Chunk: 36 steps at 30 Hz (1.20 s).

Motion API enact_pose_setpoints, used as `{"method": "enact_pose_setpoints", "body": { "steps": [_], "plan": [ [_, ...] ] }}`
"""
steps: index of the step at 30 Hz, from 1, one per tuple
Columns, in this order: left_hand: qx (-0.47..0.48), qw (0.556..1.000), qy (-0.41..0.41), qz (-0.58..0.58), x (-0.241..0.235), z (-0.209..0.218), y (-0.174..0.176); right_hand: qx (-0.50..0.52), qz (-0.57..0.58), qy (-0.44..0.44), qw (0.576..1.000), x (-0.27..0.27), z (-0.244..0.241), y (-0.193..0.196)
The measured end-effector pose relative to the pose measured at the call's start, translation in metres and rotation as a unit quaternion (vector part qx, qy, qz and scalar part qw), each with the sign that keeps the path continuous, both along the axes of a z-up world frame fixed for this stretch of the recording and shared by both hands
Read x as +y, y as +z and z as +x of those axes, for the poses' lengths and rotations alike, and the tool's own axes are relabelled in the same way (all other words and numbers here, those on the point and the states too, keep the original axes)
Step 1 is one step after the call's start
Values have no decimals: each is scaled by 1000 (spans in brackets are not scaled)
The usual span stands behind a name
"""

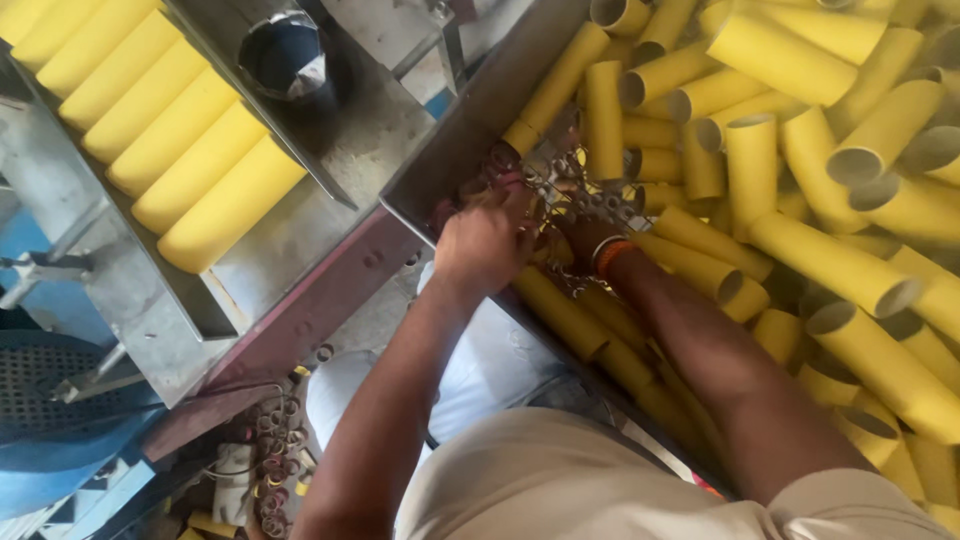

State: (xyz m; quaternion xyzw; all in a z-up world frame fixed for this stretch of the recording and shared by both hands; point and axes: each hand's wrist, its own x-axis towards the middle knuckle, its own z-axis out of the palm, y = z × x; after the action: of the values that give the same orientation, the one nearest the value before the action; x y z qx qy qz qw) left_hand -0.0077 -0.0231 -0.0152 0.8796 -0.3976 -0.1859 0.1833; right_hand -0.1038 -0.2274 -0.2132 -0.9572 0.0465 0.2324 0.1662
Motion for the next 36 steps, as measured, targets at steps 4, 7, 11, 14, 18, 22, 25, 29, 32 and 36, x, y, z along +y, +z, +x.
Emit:
{"method": "enact_pose_setpoints", "body": {
  "steps": [4,7,11,14,18,22,25,29,32,36],
  "plan": [
    [-56,992,11,-115,3,1,-8,97,43,31,994,2,19,43],
    [-36,994,18,-105,1,-1,-12,197,86,127,968,15,26,47],
    [-30,996,14,-84,-1,3,-13,236,80,202,947,32,36,33],
    [-48,994,19,-97,2,-1,-16,220,83,210,949,50,31,23],
    [-41,996,14,-83,0,1,-12,168,86,197,962,45,36,46],
    [43,977,56,-201,11,5,-2,69,125,115,983,10,33,116],
    [76,942,20,-325,17,16,11,-45,247,-21,968,-27,14,196],
    [167,920,-68,-349,21,14,43,-276,368,37,887,-38,-9,304],
    [150,890,-57,-427,42,7,66,-401,366,45,839,-2,4,339],
    [-45,957,109,-265,103,45,75,-407,611,-44,677,67,43,323]
  ]
}}
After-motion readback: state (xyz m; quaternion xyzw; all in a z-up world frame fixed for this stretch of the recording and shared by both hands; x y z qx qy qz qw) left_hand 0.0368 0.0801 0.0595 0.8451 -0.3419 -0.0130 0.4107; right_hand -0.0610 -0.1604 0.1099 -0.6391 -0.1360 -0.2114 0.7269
